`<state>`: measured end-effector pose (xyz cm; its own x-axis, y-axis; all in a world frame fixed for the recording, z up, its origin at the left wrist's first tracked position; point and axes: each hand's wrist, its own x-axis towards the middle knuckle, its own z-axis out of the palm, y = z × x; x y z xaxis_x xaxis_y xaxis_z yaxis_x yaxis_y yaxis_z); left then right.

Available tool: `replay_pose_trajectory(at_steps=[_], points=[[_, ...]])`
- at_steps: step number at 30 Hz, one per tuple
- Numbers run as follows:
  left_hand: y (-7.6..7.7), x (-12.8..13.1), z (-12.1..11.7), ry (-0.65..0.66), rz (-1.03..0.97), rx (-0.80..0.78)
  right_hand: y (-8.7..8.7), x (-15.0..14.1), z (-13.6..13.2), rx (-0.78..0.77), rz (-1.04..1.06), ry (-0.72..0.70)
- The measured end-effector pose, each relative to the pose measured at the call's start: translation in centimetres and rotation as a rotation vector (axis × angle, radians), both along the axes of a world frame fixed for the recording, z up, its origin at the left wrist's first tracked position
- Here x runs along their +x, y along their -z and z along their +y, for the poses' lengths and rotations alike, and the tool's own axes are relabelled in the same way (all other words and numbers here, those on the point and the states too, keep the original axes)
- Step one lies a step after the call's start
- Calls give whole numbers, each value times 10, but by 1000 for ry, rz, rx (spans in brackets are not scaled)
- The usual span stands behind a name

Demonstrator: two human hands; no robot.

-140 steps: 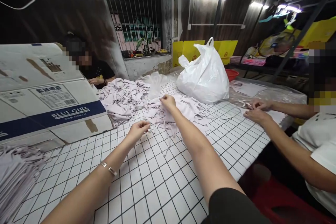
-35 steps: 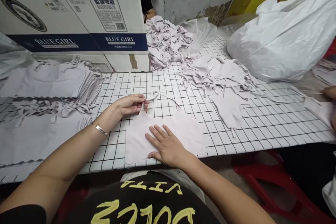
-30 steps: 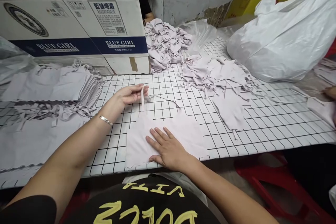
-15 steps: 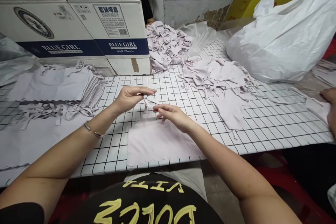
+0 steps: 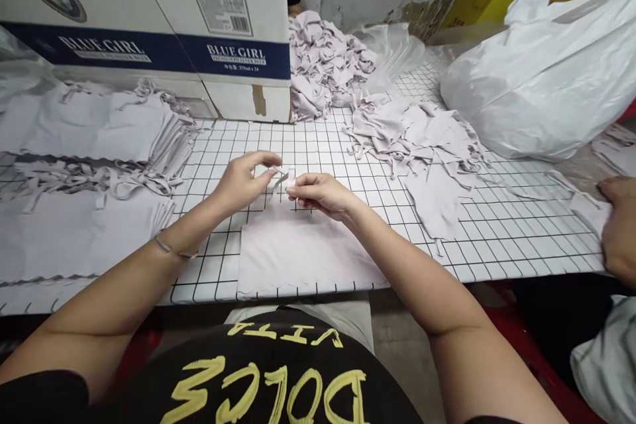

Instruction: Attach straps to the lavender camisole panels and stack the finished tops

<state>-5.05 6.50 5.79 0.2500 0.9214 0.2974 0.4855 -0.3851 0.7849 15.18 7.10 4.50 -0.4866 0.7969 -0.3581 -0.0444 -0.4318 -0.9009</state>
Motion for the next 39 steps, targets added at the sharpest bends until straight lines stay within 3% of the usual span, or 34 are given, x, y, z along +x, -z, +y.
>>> replay_pose_trajectory(at_steps=[2, 4, 7, 9, 15, 19, 31, 39], points=[[17, -3, -22, -77, 207, -17, 9, 6, -2, -10, -41, 77], [37, -3, -45, -26, 377, -101, 19, 10, -6, -3, -91, 104], [61, 0, -68, -12, 464, -161, 34, 11, -17, 63, -153, 90], [69, 3, -73, -25, 464, -189, 42, 9, -24, 168, -209, 69], [62, 7, -67, 29, 399, -299, 54, 2, -35, 611, -562, -68], [58, 8, -68, 10, 365, -332, 53, 0, -36, 770, -637, -163], [64, 9, -66, 9, 317, -347, 54, -6, -40, 814, -668, -266], [67, 7, -64, 5, 296, -359, 49, -10, -41, 810, -709, -254]])
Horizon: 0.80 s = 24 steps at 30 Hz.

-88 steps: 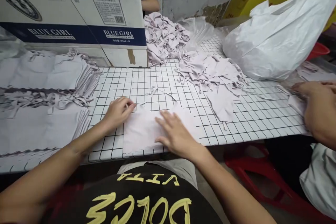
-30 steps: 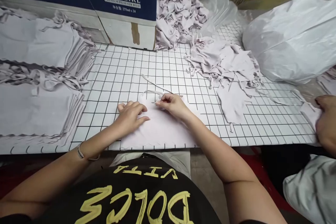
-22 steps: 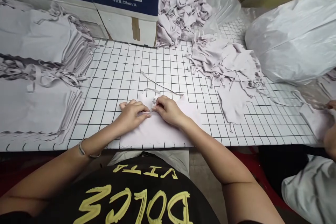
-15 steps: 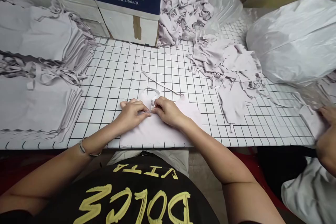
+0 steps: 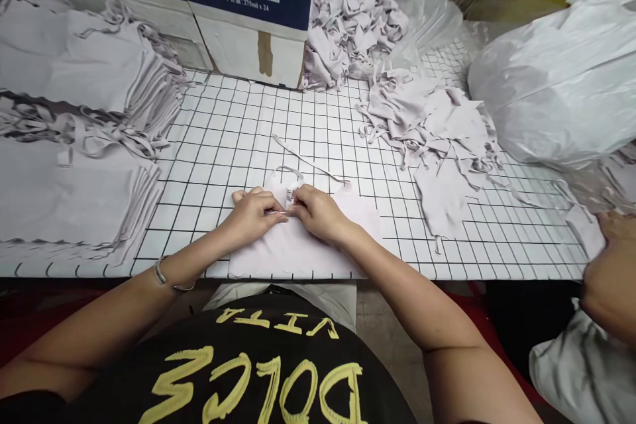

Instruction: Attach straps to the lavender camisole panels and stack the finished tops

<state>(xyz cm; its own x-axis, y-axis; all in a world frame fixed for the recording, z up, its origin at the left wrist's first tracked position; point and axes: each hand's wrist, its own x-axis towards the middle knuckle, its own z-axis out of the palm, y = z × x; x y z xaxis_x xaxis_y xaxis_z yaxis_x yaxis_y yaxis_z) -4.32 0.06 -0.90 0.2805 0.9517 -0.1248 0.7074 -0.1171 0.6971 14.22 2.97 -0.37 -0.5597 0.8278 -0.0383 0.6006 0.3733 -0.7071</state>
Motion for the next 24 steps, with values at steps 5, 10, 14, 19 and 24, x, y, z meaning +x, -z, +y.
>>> replay_pose_trajectory(at_steps=[5, 10, 14, 19, 24], points=[[-2, 0, 0, -4, 1, -5, 3, 5, 1, 1, -14, -3], [-4, 1, 0, 15, 10, 4, 2, 2, -1, -6, -29, -6], [-3, 0, -1, 34, 20, 16, -1, 0, -2, -15, -59, -34], [-1, 0, -1, 32, 15, 16, 0, 2, -1, -10, -62, -47], [0, 0, 0, 33, 12, 19, 0, 5, -1, -3, -61, -54]])
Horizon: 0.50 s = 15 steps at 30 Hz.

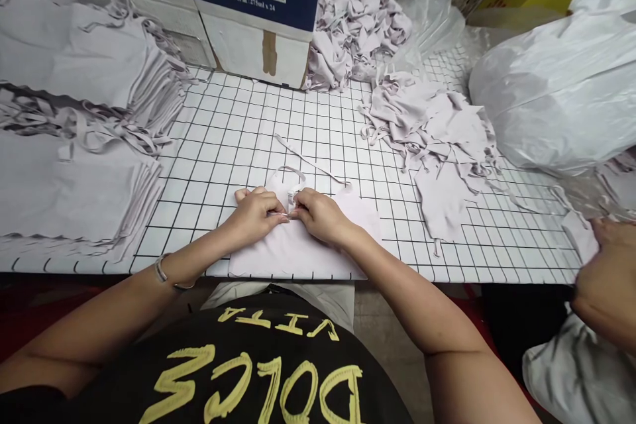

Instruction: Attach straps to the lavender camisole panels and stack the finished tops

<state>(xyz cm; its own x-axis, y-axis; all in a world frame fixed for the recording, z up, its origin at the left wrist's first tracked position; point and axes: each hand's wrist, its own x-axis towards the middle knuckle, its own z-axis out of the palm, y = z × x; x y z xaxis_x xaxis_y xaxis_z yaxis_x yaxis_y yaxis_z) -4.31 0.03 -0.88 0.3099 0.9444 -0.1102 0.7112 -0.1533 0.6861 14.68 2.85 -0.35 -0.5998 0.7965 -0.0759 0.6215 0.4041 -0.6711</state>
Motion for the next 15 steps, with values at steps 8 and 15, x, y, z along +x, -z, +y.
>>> replay_pose_trajectory(at_steps=[8, 15], points=[[-1, 2, 0, -5, 9, -12, 4, -8, -4, 56, 11, 30], [-4, 1, 0, -14, -27, -47, 4, -4, -3, 40, 6, 23]])
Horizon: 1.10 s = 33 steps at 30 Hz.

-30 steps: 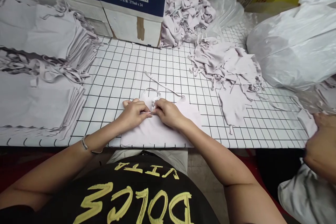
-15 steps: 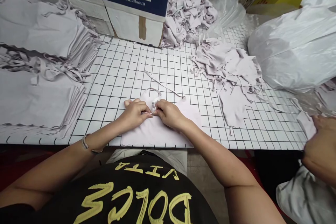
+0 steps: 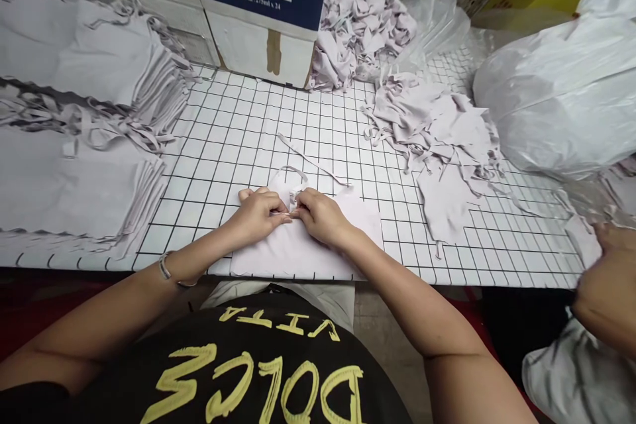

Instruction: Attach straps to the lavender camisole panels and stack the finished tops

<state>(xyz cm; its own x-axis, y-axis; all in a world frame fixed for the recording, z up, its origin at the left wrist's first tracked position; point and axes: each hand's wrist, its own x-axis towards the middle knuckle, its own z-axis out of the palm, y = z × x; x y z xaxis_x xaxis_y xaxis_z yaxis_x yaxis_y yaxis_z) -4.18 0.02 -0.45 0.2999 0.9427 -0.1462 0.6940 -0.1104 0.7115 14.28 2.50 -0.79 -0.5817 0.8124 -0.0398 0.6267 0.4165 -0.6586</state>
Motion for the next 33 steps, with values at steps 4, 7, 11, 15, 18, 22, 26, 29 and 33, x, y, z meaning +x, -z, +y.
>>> replay_pose_trajectory(at_steps=[4, 7, 11, 15, 18, 22, 26, 29, 33], points=[[-1, 0, 0, -4, -2, -12, 0, 5, -1, 13, -6, -9], [-1, 0, 0, -6, 0, -12, 2, 4, -2, 18, 3, 2], [0, 0, 0, 2, 10, -5, 4, 0, -3, 23, 5, 11], [3, 0, 4, 7, 47, 11, 4, -8, -2, 58, 21, 8], [2, -1, -2, 11, 124, 90, -2, -16, 2, 66, 4, 48], [4, -25, -41, 161, 243, 394, -13, -11, 11, 161, 19, 240], [12, -75, -85, 507, 291, 426, -12, 33, 22, 369, -16, 382], [3, -87, -87, 503, 315, 402, -7, 67, 40, 301, -49, 514], [-21, -25, -54, 667, 131, 508, -14, 74, 76, -24, 16, 445]])
